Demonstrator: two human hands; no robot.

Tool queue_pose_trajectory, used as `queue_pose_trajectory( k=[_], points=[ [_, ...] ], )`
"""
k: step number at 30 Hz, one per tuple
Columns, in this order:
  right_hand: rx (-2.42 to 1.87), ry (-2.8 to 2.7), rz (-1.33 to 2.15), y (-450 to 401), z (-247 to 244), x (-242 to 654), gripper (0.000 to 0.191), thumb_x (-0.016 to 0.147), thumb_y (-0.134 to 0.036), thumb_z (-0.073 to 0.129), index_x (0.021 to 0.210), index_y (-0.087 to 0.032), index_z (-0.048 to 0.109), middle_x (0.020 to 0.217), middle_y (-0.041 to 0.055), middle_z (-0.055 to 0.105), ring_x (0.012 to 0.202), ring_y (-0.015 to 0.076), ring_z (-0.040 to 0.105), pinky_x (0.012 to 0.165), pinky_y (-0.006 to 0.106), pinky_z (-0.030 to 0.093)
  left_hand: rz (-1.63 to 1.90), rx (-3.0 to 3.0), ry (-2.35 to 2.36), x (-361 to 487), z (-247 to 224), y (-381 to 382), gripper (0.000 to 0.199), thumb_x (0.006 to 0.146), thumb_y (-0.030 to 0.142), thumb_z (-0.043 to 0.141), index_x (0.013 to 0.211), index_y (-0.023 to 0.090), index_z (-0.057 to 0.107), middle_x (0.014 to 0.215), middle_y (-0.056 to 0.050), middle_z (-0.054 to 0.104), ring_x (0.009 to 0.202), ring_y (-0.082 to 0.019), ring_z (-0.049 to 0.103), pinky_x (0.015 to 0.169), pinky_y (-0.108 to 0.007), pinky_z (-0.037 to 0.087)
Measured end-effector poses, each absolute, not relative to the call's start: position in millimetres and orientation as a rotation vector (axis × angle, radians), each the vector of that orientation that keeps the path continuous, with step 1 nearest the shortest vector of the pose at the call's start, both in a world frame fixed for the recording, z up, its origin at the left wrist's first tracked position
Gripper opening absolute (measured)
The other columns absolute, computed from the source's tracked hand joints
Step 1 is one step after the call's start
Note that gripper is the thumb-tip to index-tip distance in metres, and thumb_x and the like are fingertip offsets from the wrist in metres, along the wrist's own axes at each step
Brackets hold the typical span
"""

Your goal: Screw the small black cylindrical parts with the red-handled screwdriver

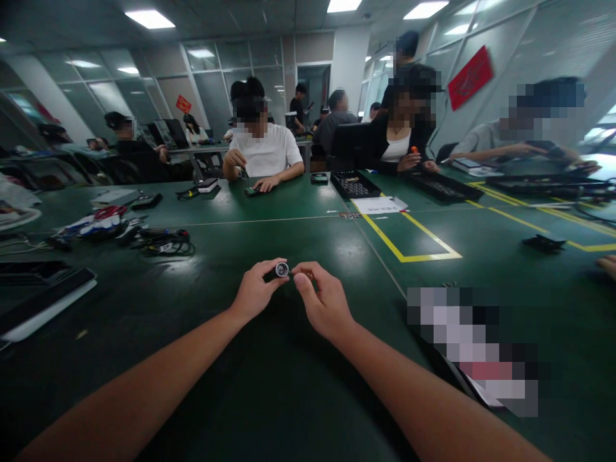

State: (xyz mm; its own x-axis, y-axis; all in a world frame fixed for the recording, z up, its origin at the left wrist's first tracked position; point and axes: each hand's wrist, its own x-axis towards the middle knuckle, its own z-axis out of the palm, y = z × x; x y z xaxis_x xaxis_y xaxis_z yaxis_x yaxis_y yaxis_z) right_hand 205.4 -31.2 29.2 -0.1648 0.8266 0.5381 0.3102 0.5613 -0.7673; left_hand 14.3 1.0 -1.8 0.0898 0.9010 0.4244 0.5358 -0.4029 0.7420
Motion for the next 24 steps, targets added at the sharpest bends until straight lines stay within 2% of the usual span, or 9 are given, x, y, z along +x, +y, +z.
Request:
queue_pose_trajectory(
  k=[3,8,11,16,20,24],
  points=[
    [-1.036,-1.675,0.538,-33.4,30.3,202.6,0.037,0.102,-0.045,0.040,0.093,-0.025,0.069,0.073,0.0013,0.064,0.063,0.0177,0.058,0.061,0.031,0.042,1.227,1.990,1.365,14.4,-3.6,1.3,0.039,0.083,0.015,0.078,0.118,0.028,0.071,0.118,-0.004,0.070,0.113,-0.026,0.062,0.103,-0.042,0.045],
    [-1.131,-1.632,0.494,-31.1,27.4,202.3,0.027,0.102,-0.038,0.040,0.106,-0.025,0.063,0.075,0.0004,0.062,0.065,0.0190,0.058,0.064,0.032,0.042,1.257,1.968,1.346,11.4,-9.0,4.8,0.039,0.083,0.014,0.077,0.120,0.028,0.070,0.120,-0.005,0.069,0.115,-0.025,0.062,0.105,-0.042,0.045],
    [-1.102,-1.647,0.552,-26.5,25.0,204.1,0.022,0.100,-0.031,0.040,0.097,-0.025,0.060,0.080,0.0012,0.063,0.073,0.0194,0.060,0.068,0.032,0.042,1.287,1.946,1.361,9.6,-11.3,6.9,0.041,0.083,0.012,0.077,0.120,0.027,0.071,0.120,-0.005,0.069,0.115,-0.025,0.062,0.105,-0.042,0.044],
    [-1.175,-1.659,0.534,-24.6,26.2,204.3,0.034,0.104,-0.041,0.036,0.087,-0.025,0.061,0.067,-0.0014,0.057,0.061,0.0172,0.055,0.060,0.030,0.037,1.260,1.963,1.362,10.7,-9.6,5.5,0.042,0.081,0.010,0.079,0.119,0.027,0.071,0.120,-0.003,0.070,0.115,-0.023,0.061,0.106,-0.042,0.044],
    [-1.225,-1.673,0.488,-26.7,28.1,202.7,0.028,0.102,-0.038,0.038,0.099,-0.023,0.062,0.072,0.0000,0.063,0.058,0.0175,0.055,0.059,0.030,0.037,1.255,1.974,1.376,11.8,-7.9,4.8,0.042,0.080,0.008,0.080,0.117,0.026,0.072,0.119,-0.003,0.070,0.115,-0.023,0.062,0.107,-0.043,0.044],
    [-1.203,-1.645,0.530,-26.6,27.5,203.2,0.018,0.096,-0.028,0.042,0.107,-0.022,0.055,0.071,-0.0013,0.061,0.062,0.0186,0.057,0.060,0.030,0.039,1.267,1.983,1.383,12.1,-6.6,4.9,0.042,0.080,0.007,0.079,0.116,0.026,0.072,0.119,-0.003,0.070,0.114,-0.023,0.062,0.106,-0.043,0.045]
  ],
)
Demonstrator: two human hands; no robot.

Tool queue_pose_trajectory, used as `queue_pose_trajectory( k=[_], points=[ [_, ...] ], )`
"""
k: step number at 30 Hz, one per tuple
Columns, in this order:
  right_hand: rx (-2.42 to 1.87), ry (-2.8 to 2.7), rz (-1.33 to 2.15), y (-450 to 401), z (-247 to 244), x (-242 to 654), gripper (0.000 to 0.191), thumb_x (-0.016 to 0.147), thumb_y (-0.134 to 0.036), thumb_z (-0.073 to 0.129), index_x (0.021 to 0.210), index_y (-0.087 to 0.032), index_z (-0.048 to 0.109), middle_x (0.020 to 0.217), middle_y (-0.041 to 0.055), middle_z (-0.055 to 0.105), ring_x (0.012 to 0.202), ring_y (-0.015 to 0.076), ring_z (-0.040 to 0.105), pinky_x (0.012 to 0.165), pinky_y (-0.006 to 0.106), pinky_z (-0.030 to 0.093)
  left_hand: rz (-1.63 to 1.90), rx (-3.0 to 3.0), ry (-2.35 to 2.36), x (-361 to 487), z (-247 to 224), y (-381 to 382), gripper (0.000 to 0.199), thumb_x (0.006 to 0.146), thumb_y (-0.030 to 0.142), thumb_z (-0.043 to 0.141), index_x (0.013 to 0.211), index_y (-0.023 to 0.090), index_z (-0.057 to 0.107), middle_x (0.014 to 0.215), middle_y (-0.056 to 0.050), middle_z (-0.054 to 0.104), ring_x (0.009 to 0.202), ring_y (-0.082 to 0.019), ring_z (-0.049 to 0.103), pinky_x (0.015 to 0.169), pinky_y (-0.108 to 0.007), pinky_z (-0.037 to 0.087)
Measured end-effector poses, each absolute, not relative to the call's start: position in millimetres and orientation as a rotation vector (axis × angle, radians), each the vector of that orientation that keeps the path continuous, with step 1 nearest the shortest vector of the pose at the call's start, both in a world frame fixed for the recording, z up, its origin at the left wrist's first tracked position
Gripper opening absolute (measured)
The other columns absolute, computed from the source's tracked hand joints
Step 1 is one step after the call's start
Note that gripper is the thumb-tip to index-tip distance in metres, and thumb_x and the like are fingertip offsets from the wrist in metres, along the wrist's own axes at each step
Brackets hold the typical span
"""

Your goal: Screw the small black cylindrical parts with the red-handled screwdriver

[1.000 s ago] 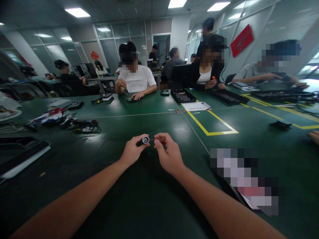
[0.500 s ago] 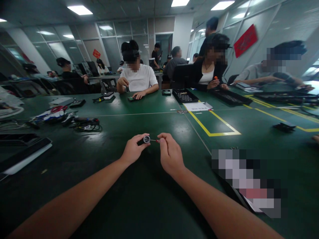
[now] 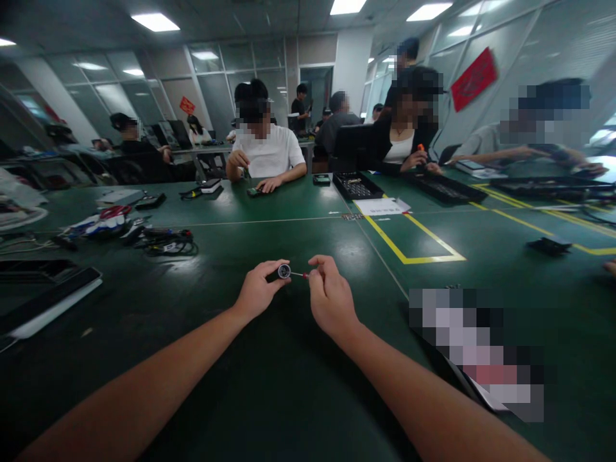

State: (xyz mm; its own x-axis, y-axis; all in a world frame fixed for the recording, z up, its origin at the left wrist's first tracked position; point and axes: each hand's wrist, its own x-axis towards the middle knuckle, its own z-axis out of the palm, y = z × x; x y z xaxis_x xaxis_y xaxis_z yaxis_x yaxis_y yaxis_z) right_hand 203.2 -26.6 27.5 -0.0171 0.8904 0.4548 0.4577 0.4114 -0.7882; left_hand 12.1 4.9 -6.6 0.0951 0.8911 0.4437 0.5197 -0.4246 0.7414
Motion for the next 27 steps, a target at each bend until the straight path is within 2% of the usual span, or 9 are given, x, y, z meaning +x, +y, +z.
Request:
queue_pose_trajectory(
  k=[3,8,13,18,21,24,27],
  points=[
    [-1.167,-1.633,0.553,-27,28,204,0.015,0.096,-0.029,0.043,0.104,-0.023,0.054,0.074,-0.0010,0.061,0.065,0.0187,0.059,0.063,0.030,0.041,1.263,2.020,1.383,13,-5,3,0.041,0.080,0.007,0.080,0.115,0.027,0.072,0.118,-0.003,0.071,0.114,-0.024,0.063,0.105,-0.044,0.046],
    [-1.223,-1.608,0.544,-28,30,204,0.026,0.102,-0.041,0.038,0.099,-0.024,0.058,0.069,-0.0009,0.061,0.060,0.0181,0.058,0.059,0.031,0.039,1.249,2.093,1.375,14,-3,0,0.041,0.080,0.008,0.080,0.115,0.027,0.072,0.116,-0.002,0.071,0.112,-0.023,0.063,0.104,-0.043,0.047],
    [-1.177,-1.542,0.614,-26,22,201,0.017,0.097,-0.036,0.048,0.108,-0.023,0.053,0.078,0.0010,0.067,0.066,0.0189,0.063,0.063,0.032,0.044,1.281,2.041,1.402,13,-4,1,0.039,0.082,0.010,0.079,0.116,0.026,0.070,0.117,-0.003,0.071,0.112,-0.023,0.063,0.103,-0.041,0.047],
    [-1.088,-1.409,0.701,-21,17,200,0.022,0.093,-0.045,0.061,0.094,-0.023,0.060,0.084,0.0033,0.068,0.078,0.0198,0.065,0.070,0.034,0.049,1.281,2.055,1.428,12,-2,0,0.038,0.082,0.011,0.079,0.117,0.025,0.070,0.117,-0.003,0.071,0.111,-0.023,0.063,0.102,-0.041,0.047],
    [-1.093,-1.264,0.787,-15,19,200,0.029,0.093,-0.050,0.061,0.090,-0.021,0.064,0.079,0.0026,0.067,0.073,0.0184,0.063,0.069,0.034,0.050,1.262,2.188,1.395,13,2,-1,0.035,0.084,0.012,0.078,0.115,0.025,0.070,0.116,-0.002,0.071,0.111,-0.023,0.063,0.101,-0.043,0.046],
    [-1.051,-1.034,0.930,-9,19,202,0.035,0.092,-0.055,0.057,0.082,-0.022,0.061,0.067,-0.0015,0.059,0.061,0.0158,0.056,0.065,0.034,0.051,1.265,2.310,1.368,12,5,-1,0.033,0.085,0.013,0.077,0.114,0.026,0.070,0.115,-0.001,0.072,0.109,-0.023,0.063,0.100,-0.044,0.045],
    [-1.038,-0.983,0.940,-7,16,203,0.035,0.092,-0.056,0.058,0.081,-0.023,0.059,0.065,-0.0034,0.056,0.059,0.0154,0.054,0.064,0.034,0.050,1.269,2.314,1.380,11,4,0,0.033,0.084,0.015,0.078,0.114,0.026,0.070,0.115,-0.002,0.072,0.108,-0.024,0.064,0.098,-0.045,0.046]
  ],
)
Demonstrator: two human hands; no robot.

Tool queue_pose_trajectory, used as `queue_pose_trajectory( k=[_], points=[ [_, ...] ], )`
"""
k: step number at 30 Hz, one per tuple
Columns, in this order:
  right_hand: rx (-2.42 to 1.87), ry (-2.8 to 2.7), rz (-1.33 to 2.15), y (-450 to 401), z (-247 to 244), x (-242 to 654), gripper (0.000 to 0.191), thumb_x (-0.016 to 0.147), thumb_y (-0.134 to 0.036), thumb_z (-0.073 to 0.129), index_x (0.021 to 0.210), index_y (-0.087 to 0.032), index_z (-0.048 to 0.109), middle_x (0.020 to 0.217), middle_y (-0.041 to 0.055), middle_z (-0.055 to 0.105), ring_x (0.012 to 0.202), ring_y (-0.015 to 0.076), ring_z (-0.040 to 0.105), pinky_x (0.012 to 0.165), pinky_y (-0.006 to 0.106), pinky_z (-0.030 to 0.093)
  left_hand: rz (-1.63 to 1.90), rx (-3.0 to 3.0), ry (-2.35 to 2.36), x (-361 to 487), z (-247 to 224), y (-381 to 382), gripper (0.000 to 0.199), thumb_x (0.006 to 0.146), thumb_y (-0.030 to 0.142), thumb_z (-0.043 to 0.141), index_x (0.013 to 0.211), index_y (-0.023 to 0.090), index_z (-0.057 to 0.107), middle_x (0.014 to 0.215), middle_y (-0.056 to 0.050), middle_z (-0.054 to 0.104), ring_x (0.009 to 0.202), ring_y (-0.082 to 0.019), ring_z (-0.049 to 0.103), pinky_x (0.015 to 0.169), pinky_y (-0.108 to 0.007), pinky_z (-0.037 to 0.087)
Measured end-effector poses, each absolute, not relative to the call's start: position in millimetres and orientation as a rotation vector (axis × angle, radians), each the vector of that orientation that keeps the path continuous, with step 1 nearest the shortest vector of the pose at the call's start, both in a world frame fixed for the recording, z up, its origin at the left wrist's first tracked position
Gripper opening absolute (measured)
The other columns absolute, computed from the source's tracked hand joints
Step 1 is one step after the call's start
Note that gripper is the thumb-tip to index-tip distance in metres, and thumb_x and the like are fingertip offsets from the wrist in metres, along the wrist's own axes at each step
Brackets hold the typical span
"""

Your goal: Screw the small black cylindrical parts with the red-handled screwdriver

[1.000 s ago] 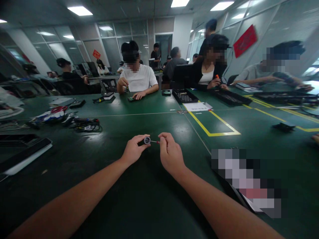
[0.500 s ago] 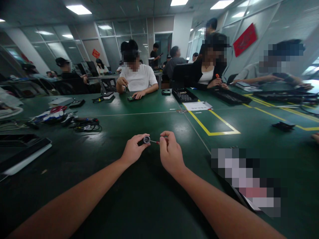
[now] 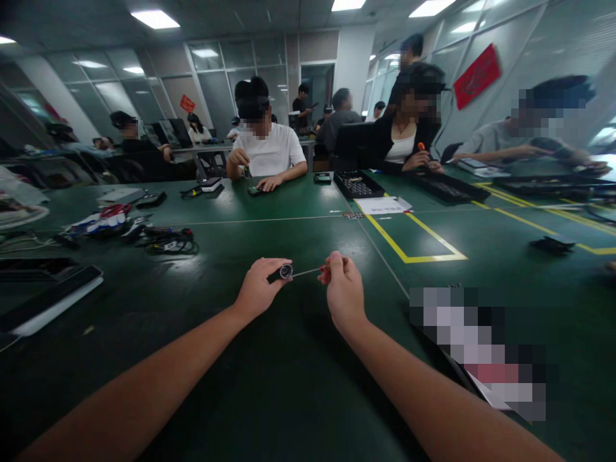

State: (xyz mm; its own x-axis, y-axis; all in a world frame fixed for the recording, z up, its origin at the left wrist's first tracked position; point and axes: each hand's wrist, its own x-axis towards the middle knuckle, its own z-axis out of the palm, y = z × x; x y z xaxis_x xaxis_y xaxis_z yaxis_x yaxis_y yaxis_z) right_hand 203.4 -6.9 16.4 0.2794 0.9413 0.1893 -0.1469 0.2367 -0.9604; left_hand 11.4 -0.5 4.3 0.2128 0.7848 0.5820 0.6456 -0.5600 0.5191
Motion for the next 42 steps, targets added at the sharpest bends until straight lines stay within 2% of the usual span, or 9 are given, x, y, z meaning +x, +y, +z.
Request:
queue_pose_trajectory(
  k=[7,14,18,21,28,32,37,42],
  points=[
    [-1.067,-1.199,0.747,-15,21,202,0.029,0.098,-0.047,0.051,0.086,-0.023,0.059,0.073,-0.0009,0.061,0.067,0.0163,0.059,0.067,0.033,0.047,1.252,2.281,1.389,13,2,-1,0.037,0.083,0.018,0.080,0.117,0.027,0.069,0.116,-0.003,0.072,0.110,-0.026,0.064,0.099,-0.047,0.046],
    [-1.104,-1.321,0.685,-18,24,202,0.028,0.099,-0.048,0.051,0.090,-0.022,0.059,0.075,0.0000,0.063,0.068,0.0169,0.060,0.067,0.033,0.047,1.209,2.254,1.422,13,4,-3,0.036,0.085,0.022,0.080,0.119,0.026,0.069,0.118,-0.003,0.071,0.108,-0.025,0.064,0.101,-0.046,0.045],
    [-1.074,-1.367,0.707,-21,24,202,0.035,0.101,-0.052,0.045,0.091,-0.023,0.061,0.066,-0.0026,0.056,0.059,0.0152,0.052,0.061,0.032,0.045,1.185,2.244,1.430,14,2,-2,0.037,0.085,0.023,0.080,0.119,0.027,0.069,0.118,-0.003,0.071,0.109,-0.026,0.064,0.100,-0.047,0.045],
    [-1.078,-1.370,0.691,-25,25,202,0.041,0.103,-0.053,0.039,0.090,-0.023,0.063,0.071,-0.0002,0.058,0.061,0.0160,0.054,0.059,0.032,0.044,1.159,2.240,1.424,14,1,-2,0.037,0.085,0.023,0.079,0.120,0.028,0.069,0.119,-0.003,0.071,0.110,-0.026,0.063,0.103,-0.049,0.043],
    [-1.102,-1.341,0.662,-24,23,201,0.019,0.098,-0.038,0.048,0.103,-0.023,0.059,0.086,0.0025,0.066,0.076,0.0192,0.061,0.072,0.035,0.048,1.184,2.202,1.463,11,0,1,0.039,0.084,0.020,0.080,0.120,0.028,0.069,0.119,-0.004,0.071,0.110,-0.026,0.064,0.102,-0.047,0.045],
    [-1.101,-1.319,0.686,-20,25,201,0.025,0.096,-0.044,0.050,0.099,-0.022,0.062,0.081,0.0025,0.065,0.075,0.0193,0.061,0.072,0.036,0.049,1.163,2.229,1.434,10,0,0,0.038,0.085,0.021,0.079,0.120,0.027,0.068,0.119,-0.003,0.071,0.111,-0.025,0.063,0.104,-0.048,0.043],
    [-1.101,-1.084,0.867,-9,19,204,0.036,0.094,-0.057,0.049,0.086,-0.023,0.059,0.069,-0.0010,0.058,0.062,0.0175,0.057,0.063,0.034,0.050,1.126,2.277,1.422,12,6,-3,0.033,0.087,0.018,0.076,0.118,0.029,0.069,0.121,-0.002,0.070,0.117,-0.024,0.061,0.116,-0.055,0.030],
    [-1.105,-1.053,0.838,-3,12,206,0.035,0.094,-0.057,0.050,0.090,-0.023,0.059,0.078,0.0011,0.063,0.069,0.0182,0.060,0.067,0.035,0.053,1.124,2.240,1.470,11,7,-1,0.035,0.087,0.019,0.076,0.119,0.028,0.068,0.122,-0.003,0.070,0.118,-0.025,0.061,0.114,-0.058,0.032]
  ],
)
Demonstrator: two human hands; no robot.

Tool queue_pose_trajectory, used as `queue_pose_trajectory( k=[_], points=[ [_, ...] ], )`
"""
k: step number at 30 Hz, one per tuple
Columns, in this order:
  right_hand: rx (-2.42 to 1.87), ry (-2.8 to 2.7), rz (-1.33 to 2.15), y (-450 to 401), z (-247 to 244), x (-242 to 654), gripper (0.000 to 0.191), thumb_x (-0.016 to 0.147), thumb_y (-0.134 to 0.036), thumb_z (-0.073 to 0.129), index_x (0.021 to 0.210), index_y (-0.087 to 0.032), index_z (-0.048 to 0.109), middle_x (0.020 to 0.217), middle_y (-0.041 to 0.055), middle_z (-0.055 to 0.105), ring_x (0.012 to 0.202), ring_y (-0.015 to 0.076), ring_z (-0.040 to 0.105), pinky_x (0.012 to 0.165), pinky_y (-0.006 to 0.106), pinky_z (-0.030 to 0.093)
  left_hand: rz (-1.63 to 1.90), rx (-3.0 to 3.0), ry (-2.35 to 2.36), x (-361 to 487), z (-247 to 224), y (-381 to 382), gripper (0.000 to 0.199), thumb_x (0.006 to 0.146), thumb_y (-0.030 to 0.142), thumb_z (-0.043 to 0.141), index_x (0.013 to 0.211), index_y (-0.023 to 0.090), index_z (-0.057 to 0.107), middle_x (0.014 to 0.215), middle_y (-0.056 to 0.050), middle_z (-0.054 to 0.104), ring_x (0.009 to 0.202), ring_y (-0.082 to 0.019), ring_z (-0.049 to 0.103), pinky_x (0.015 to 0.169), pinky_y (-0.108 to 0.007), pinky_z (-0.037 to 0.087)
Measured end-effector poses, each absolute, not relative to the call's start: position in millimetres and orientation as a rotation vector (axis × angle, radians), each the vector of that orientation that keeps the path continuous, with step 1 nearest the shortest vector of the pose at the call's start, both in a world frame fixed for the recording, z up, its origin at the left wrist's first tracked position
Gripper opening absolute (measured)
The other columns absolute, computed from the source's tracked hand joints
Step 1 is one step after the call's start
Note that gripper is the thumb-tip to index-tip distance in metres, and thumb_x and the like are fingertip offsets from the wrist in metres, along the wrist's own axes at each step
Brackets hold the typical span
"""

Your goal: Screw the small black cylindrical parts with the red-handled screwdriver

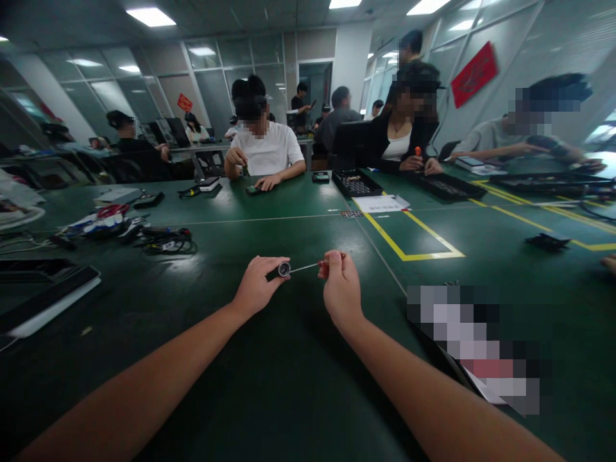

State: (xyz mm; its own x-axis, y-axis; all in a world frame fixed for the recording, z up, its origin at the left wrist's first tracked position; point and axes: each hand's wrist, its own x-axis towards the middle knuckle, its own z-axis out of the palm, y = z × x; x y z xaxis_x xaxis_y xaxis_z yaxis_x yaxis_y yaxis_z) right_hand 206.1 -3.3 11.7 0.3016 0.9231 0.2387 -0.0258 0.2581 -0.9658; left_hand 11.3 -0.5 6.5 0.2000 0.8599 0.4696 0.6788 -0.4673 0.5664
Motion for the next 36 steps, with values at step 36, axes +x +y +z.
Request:
queue_pose_trajectory(
  k=[36],
  points=[
    [-1.142,-1.422,0.649,-16,18,202,0.024,0.100,-0.044,0.047,0.099,-0.023,0.059,0.085,0.0039,0.069,0.078,0.0205,0.066,0.075,0.037,0.051,1.148,2.259,1.490,11,2,0,0.035,0.086,0.023,0.078,0.118,0.030,0.069,0.118,-0.003,0.070,0.115,-0.026,0.061,0.114,-0.056,0.033]
  ],
)
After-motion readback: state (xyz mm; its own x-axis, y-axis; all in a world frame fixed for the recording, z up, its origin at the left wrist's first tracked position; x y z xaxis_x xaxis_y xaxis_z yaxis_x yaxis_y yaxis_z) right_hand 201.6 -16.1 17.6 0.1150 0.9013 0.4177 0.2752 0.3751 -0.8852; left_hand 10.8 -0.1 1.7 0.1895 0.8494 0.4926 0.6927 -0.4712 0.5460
